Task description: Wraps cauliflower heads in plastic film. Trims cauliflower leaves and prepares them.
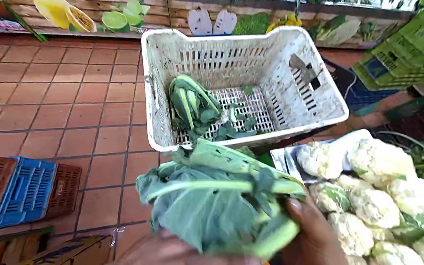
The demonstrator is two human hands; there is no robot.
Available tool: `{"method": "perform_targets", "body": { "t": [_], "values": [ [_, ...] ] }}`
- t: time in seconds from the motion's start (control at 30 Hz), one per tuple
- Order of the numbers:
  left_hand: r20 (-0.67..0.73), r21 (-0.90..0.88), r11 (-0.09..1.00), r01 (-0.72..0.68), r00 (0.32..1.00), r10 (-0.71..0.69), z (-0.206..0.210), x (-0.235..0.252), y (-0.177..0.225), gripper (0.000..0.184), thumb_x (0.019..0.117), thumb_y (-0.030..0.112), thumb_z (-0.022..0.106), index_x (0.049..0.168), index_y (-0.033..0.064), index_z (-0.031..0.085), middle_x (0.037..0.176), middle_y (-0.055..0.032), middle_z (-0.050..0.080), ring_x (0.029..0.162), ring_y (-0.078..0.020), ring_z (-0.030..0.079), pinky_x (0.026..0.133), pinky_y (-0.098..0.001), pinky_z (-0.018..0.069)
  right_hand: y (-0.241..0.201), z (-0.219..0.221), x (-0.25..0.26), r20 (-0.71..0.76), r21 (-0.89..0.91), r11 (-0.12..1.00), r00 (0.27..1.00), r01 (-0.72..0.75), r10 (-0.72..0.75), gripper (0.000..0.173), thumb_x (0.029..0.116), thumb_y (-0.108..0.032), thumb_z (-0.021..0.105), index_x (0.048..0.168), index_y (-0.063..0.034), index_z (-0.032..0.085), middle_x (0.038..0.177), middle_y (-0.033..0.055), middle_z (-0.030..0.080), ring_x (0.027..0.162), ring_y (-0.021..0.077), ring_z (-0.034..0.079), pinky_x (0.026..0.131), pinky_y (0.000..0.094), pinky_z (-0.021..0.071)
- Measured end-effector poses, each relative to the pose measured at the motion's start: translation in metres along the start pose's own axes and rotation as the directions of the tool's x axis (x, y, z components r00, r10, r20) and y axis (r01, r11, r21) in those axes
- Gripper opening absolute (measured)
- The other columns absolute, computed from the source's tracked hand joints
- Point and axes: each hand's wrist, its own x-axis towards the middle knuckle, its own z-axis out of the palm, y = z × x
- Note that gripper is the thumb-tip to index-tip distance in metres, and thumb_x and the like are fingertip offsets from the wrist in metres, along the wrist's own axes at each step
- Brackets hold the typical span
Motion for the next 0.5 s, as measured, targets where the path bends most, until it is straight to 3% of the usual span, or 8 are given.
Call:
{"method": "perform_targets", "body": {
  "t": [0.07, 0.17, 0.23, 0.37, 0.43, 0.5],
  "values": [
    [0.025, 0.087, 0.991, 0.106, 0.994, -0.108, 0.014, 0.000, -0.019, 0.040, 0.0997, 0.044, 0.063, 0.134, 0.0232, 0.060, 0.153, -0.0053, 0.052, 0.134, -0.0226, 0.056, 0.104, -0.0427, 0.0519, 0.032, -0.013, 0.009, -0.071, -0.023, 0.985, 0.983, -0.170, 0.168, 0.065, 0.0885, -0.031, 0.072, 0.143, -0.0077, 0.045, 0.114, 0.0196, 0.068, 0.100, 0.0295, 0.071, 0.083, 0.0492, 0.0622],
    [-0.061, 0.236, 0.932, 0.276, 0.961, -0.269, 0.048, -0.011, -0.070, 0.033, 0.1012, 0.042, 0.062, 0.125, 0.0200, 0.069, 0.144, -0.0014, 0.060, 0.128, -0.0182, 0.060, 0.103, -0.0427, 0.0545, 0.081, -0.029, 0.036, -0.176, -0.012, 0.912, 0.899, -0.411, 0.402, 0.047, 0.1033, -0.032, 0.057, 0.142, -0.0090, 0.046, 0.116, 0.0208, 0.069, 0.101, 0.0334, 0.071, 0.083, 0.0522, 0.0612],
    [-0.048, 0.346, 0.869, 0.354, 0.932, -0.360, 0.069, -0.019, -0.103, 0.032, 0.1020, 0.043, 0.059, 0.119, 0.0194, 0.073, 0.141, 0.0001, 0.062, 0.128, -0.0167, 0.059, 0.105, -0.0427, 0.0526, 0.110, -0.040, 0.056, -0.177, 0.003, 0.868, 0.854, -0.497, 0.489, 0.048, 0.1037, -0.038, 0.056, 0.142, -0.0094, 0.047, 0.117, 0.0201, 0.069, 0.102, 0.0338, 0.070, 0.083, 0.0519, 0.0608],
    [-0.066, 0.325, 0.772, 0.547, 0.827, -0.558, 0.088, -0.026, -0.155, 0.029, 0.1014, 0.035, 0.063, 0.121, 0.0163, 0.074, 0.140, -0.0024, 0.062, 0.129, -0.0198, 0.059, 0.109, -0.0457, 0.0500, 0.135, -0.048, 0.088, -0.190, -0.109, 0.829, 0.830, -0.548, 0.524, 0.059, 0.1017, -0.052, 0.055, 0.145, -0.0130, 0.047, 0.118, 0.0176, 0.069, 0.098, 0.0325, 0.071, 0.078, 0.0496, 0.0611],
    [-0.069, 0.211, 0.698, 0.684, 0.723, -0.688, 0.085, -0.025, -0.175, 0.028, 0.1017, 0.027, 0.064, 0.125, 0.0142, 0.072, 0.139, -0.0033, 0.063, 0.130, -0.0203, 0.059, 0.111, -0.0487, 0.0482, 0.136, -0.052, 0.094, -0.184, -0.240, 0.807, 0.842, -0.540, 0.508, 0.057, 0.1032, -0.052, 0.053, 0.145, -0.0134, 0.046, 0.111, 0.0192, 0.068, 0.083, 0.0322, 0.071, 0.067, 0.0475, 0.0608],
    [-0.101, 0.139, 0.648, 0.749, 0.662, -0.743, 0.084, -0.027, -0.192, 0.028, 0.1018, 0.027, 0.064, 0.126, 0.0166, 0.072, 0.131, -0.0023, 0.069, 0.124, -0.0180, 0.063, 0.109, -0.0488, 0.0493, 0.139, -0.060, 0.091, -0.167, -0.382, 0.767, 0.855, -0.515, 0.490, 0.059, 0.1038, -0.047, 0.056, 0.151, -0.0159, 0.040, 0.111, 0.0233, 0.067, 0.070, 0.0339, 0.070, 0.060, 0.0473, 0.0619]
  ]
}}
